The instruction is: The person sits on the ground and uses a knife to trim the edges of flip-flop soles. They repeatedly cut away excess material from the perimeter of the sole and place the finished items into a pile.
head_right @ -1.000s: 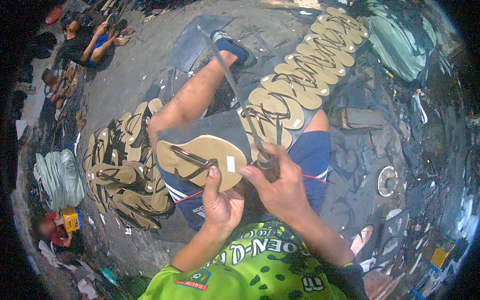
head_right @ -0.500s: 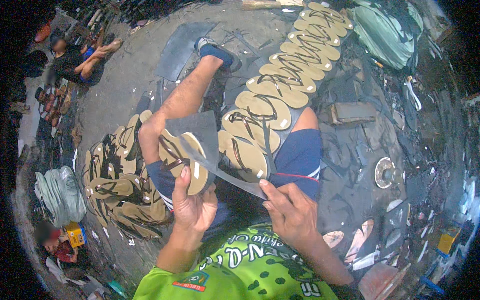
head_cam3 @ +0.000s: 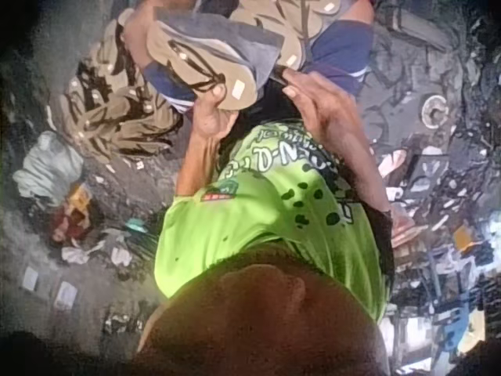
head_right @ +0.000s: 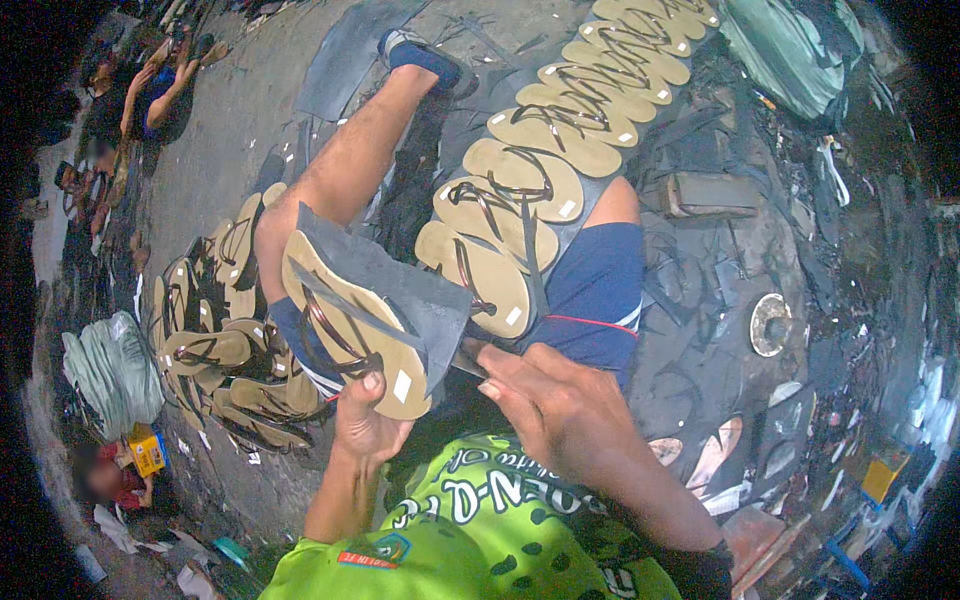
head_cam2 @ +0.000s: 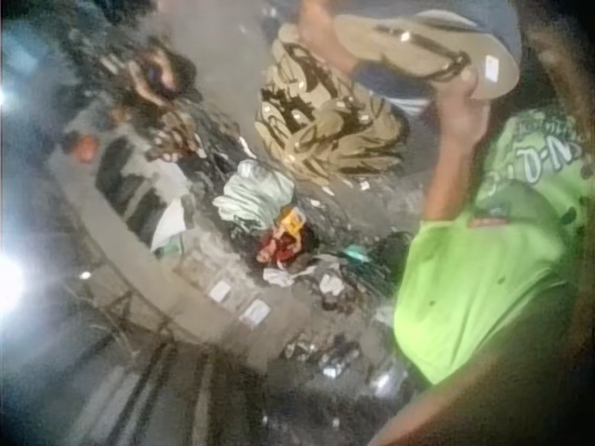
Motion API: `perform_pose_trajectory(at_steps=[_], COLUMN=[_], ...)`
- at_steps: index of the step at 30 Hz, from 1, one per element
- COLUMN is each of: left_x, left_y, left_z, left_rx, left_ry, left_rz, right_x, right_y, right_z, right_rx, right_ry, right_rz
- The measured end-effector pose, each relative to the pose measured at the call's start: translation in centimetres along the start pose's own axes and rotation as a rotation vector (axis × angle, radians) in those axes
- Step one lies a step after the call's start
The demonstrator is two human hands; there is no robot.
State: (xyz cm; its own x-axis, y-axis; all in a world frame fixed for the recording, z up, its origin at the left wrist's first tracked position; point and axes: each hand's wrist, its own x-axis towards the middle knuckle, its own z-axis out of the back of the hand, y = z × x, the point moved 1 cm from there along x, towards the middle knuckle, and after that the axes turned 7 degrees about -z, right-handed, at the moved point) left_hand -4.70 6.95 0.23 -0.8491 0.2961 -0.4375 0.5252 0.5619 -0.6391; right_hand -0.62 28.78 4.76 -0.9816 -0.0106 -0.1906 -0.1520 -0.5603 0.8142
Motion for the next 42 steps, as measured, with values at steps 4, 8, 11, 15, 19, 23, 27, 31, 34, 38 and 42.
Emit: perform_pose_trajectory(at_steps=[4,8,11,15,19,23,27,31,34,38,42], left_x=[0.1,0.1,0.0,-0.1,-0.2,-0.3,-0.5,-0.4,0.0,1.0,0.7], left_y=[-0.6,-0.8,-1.0,-0.8,-1.2,-1.3,-0.8,-1.0,-0.6,-0.3,-3.1], left_z=[0.2,0.7,0.8,1.6,1.4,2.1,2.9,4.0,4.1,4.7,2.9], left_rx=[-0.037,-0.069,-0.050,-0.058,-0.093,-0.132,-0.044,-0.056,0.062,0.166,-0.018], left_ry=[0.018,0.051,0.061,0.070,0.070,0.075,0.015,0.088,0.091,-0.142,-0.105], left_rz=[0.000,0.002,0.025,0.026,0.020,0.058,-0.022,0.061,0.045,0.053,-0.062], right_x=[0.8,1.6,2.4,2.9,3.7,4.0,4.9,5.6,6.1,5.6,1.7], right_y=[0.8,0.8,0.5,0.3,0.9,0.4,0.0,0.5,-0.1,-2.0,-0.6], right_z=[-0.5,-0.9,-0.8,-1.2,-1.4,-2.2,-2.5,-2.2,-2.8,-3.8,-4.0], right_rx=[0.008,-0.014,-0.045,0.015,0.078,0.019,0.018,-0.062,0.019,-0.002,0.016], right_ry=[0.005,0.030,0.094,0.098,0.147,0.111,0.129,0.270,0.198,0.225,0.254], right_rz=[0.003,0.050,0.066,0.083,0.052,0.124,0.142,0.098,0.100,0.077,0.072])
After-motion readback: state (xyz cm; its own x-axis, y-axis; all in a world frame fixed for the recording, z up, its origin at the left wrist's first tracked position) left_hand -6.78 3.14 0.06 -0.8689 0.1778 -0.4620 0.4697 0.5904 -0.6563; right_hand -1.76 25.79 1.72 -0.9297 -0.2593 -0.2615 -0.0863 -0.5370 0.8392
